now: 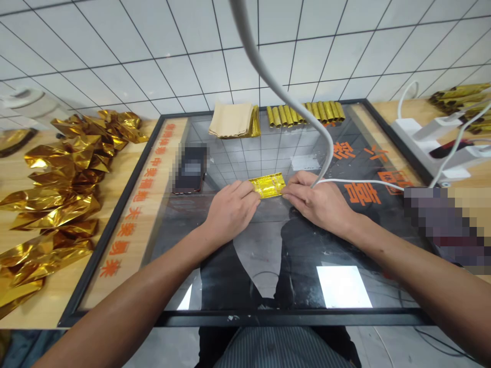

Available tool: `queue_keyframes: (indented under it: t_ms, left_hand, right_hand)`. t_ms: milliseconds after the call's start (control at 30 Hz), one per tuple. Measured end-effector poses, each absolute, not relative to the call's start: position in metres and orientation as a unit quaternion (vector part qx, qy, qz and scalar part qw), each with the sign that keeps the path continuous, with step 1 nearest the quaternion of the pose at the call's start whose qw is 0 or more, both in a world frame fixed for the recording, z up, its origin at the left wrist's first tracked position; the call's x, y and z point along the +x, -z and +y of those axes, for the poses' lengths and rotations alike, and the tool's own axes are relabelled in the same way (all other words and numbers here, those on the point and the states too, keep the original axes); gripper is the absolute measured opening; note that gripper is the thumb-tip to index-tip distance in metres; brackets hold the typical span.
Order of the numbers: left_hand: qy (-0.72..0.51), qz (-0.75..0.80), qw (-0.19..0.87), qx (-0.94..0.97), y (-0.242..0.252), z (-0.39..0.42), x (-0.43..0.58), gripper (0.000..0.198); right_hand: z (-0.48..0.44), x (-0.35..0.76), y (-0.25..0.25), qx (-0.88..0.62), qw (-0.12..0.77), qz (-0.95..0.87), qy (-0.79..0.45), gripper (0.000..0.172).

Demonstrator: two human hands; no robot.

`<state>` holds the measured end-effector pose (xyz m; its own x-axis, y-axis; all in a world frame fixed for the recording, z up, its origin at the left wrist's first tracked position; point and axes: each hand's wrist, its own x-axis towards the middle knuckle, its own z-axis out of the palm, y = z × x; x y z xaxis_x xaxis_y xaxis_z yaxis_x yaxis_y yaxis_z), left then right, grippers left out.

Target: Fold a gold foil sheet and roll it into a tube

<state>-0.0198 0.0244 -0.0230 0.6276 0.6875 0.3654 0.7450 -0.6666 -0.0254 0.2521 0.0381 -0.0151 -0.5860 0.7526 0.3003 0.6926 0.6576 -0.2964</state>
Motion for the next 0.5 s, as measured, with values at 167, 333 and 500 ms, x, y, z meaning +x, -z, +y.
queue_keyframes:
  t_ms: [167,333,500]
  left_hand:
    - [0.171,-0.392,0.086,-0.900,0.0241,0.0251,-0.0200,0.029]
    - [0.169,-0.396,0.079,-0.899,0.0259,0.0250,-0.0207,0.026]
    - [0.170,-0.397,0.076,-0.899,0.0262,0.0241,-0.0211,0.023]
  right_hand:
    - [0.0398,0.2518,0.0143,-0.402,0.204,-0.889,-0.079,0.030]
    - [0.0402,0.2514,0.0145,-0.400,0.209,-0.889,-0.084,0.028]
    - [0.0397,0.2514,0.0163,-0.401,0.215,-0.886,-0.086,0.025]
